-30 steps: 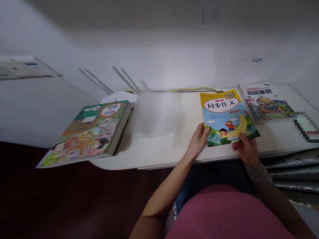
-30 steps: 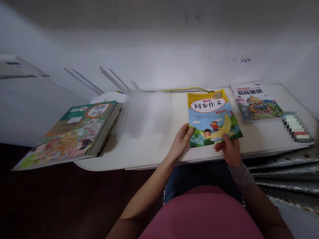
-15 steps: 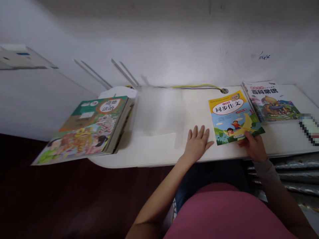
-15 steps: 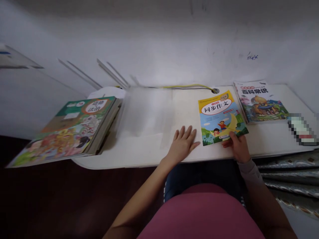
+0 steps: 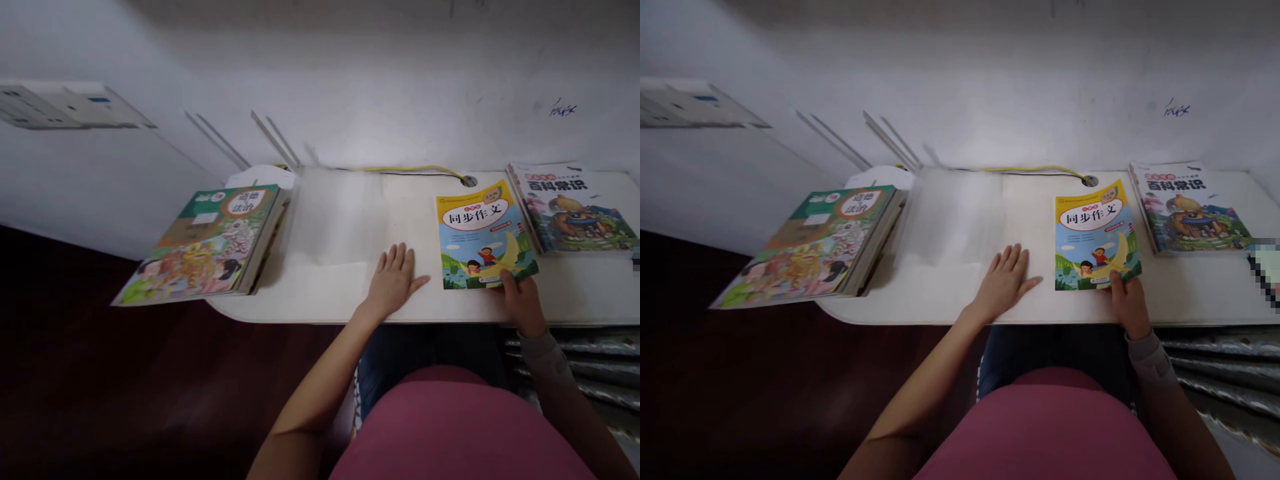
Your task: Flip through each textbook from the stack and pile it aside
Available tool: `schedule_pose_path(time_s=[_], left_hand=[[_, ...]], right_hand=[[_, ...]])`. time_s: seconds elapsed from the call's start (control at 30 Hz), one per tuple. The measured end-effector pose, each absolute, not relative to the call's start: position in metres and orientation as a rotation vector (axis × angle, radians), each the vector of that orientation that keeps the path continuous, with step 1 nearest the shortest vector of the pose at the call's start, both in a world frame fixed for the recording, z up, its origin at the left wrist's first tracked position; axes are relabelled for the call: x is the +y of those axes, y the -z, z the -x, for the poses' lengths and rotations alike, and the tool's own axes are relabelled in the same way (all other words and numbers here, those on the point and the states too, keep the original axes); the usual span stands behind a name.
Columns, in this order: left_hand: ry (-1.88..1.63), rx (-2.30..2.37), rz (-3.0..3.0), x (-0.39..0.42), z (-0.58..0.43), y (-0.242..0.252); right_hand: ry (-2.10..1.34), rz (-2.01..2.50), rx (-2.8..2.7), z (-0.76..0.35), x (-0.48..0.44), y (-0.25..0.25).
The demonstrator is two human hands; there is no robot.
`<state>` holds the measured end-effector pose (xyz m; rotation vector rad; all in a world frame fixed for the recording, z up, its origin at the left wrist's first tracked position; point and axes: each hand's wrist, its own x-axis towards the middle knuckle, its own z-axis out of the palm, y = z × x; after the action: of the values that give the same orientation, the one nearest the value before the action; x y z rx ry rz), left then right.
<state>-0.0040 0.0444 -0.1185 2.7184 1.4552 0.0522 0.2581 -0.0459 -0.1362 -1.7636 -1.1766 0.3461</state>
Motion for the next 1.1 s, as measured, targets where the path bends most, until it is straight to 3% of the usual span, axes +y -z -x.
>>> schedule_pose_path(time_s=[0.33,0.47,0.77,1.1], left_hand=[[-0.059,1.833,-2.507,0.066,0.057,0.109],[-0.071,1.75,-2.422,0.068,0.083,0.108],[-0.145,1.712,-2.489,0.064,0.096,0.116],[-0.086,1.681,-2.5,0.058,0.098,0.109]], right_hand=[[-0.223,1.863,-1.287,-0.256,-0.048,0.136],[-0.065,1.937,-1.405,-0.245,-0.046,0.116],[0.241,1.498,-1.919,-0.163,-0.012,0.052],[0.285,1.548,-2.245,-0.07,0.003,0.091]])
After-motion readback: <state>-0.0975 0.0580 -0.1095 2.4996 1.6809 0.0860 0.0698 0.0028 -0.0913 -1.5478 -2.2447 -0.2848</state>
